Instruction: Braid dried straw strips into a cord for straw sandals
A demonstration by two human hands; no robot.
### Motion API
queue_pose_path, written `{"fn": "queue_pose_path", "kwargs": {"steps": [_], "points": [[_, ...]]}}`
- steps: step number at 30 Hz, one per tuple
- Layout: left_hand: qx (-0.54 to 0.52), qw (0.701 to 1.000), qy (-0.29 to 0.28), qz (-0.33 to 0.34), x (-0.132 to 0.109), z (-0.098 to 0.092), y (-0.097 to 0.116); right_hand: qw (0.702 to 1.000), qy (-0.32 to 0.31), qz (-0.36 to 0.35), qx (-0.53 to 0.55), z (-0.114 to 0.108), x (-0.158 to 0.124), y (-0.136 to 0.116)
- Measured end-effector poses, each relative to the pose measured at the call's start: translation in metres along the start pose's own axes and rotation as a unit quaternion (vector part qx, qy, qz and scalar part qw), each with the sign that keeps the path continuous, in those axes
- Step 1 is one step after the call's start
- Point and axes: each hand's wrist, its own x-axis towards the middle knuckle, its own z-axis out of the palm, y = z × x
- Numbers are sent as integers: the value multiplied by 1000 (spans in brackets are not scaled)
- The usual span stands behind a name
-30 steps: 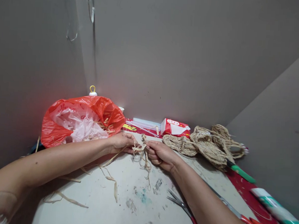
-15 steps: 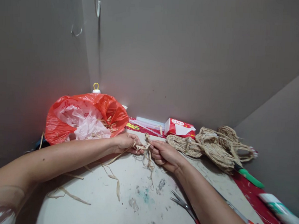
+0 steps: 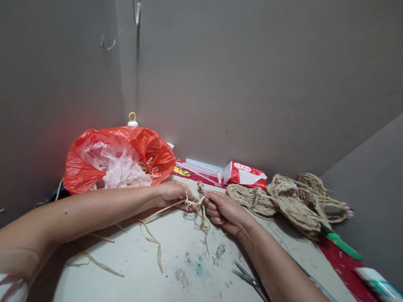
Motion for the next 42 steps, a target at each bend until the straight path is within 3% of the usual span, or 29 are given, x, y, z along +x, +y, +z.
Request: {"fn": "queue_pose_path", "kwargs": {"steps": [10,25,35,42], "points": [[14,1000,-18,13,5,1,4,1000,-4,8,-8,2,0,0],[65,997,-20,-20,5,3,8,999,26,-11,-37,1,4,2],[172,984,48,18,4,6,14,993,44,-20,-110,12,-1,3],[275,959,62,8,3,5,27,990,21,2,-140,16,-5,-3]]}}
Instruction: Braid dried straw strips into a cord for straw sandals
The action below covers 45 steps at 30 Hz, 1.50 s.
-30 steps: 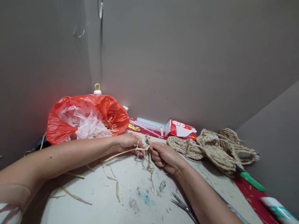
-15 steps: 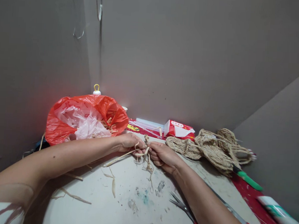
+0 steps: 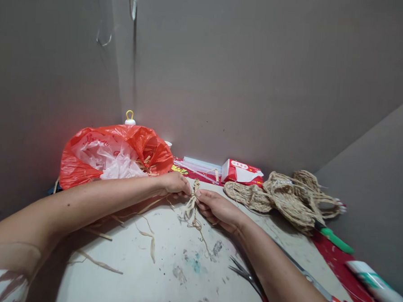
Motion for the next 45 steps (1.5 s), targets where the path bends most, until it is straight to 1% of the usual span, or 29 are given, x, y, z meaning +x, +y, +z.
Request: {"fn": "queue_pose_path", "kwargs": {"steps": [5,10,13,18,23,29,32,36,40,45], "points": [[66,998,11,-11,3,-1,5,999,39,-7,-10,4,4,2],[116,991,69,-24,-3,10,15,997,74,-20,24,8,7,6],[138,985,99,-24,-8,18,20,995,71,-16,61,9,7,6],[179,976,116,-30,-15,28,19,993,55,-12,107,10,6,4],[224,963,151,-10,-18,34,16,989,38,-20,139,13,4,4],[296,932,203,52,-16,40,11,985,52,-37,159,12,6,7],[312,923,211,75,-15,41,5,984,59,-38,163,13,6,7],[319,919,214,92,-17,43,-1,984,66,-30,161,15,4,7],[322,920,202,93,-25,46,-2,984,75,-24,157,17,4,8],[324,923,179,103,-33,52,2,983,95,-36,153,18,6,11]]}}
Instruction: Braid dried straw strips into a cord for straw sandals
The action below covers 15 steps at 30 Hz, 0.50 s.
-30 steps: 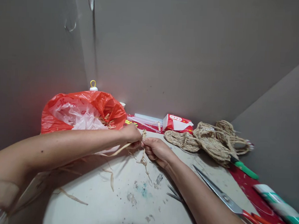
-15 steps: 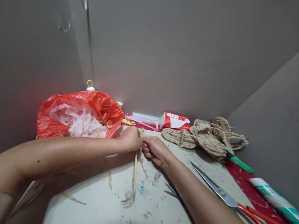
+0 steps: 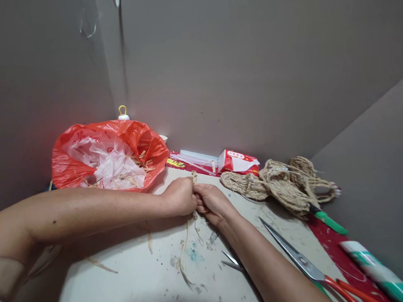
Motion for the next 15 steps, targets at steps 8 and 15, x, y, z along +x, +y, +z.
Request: {"fn": "queue_pose_path", "kwargs": {"steps": [8,15], "points": [[-13,997,-72,-9,7,-9,-2,999,-8,-8,-32,-1,-2,-1],[-190,979,-7,-75,27,-20,-20,997,-64,8,-39,-5,-3,-7]]}}
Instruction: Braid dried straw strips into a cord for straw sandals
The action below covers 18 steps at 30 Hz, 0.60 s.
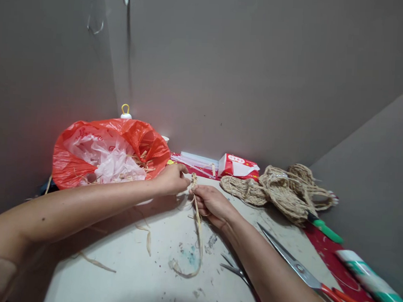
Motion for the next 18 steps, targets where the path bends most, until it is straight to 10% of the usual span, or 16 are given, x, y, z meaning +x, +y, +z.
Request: {"fn": "queue_pose_path", "kwargs": {"steps": [6,18], "points": [[-115,979,-154,-71,5,16,-3,999,-39,20,-22,-7,-2,-3],[-181,971,-149,-39,13,18,-22,996,2,26,-83,-8,-6,-7]]}}
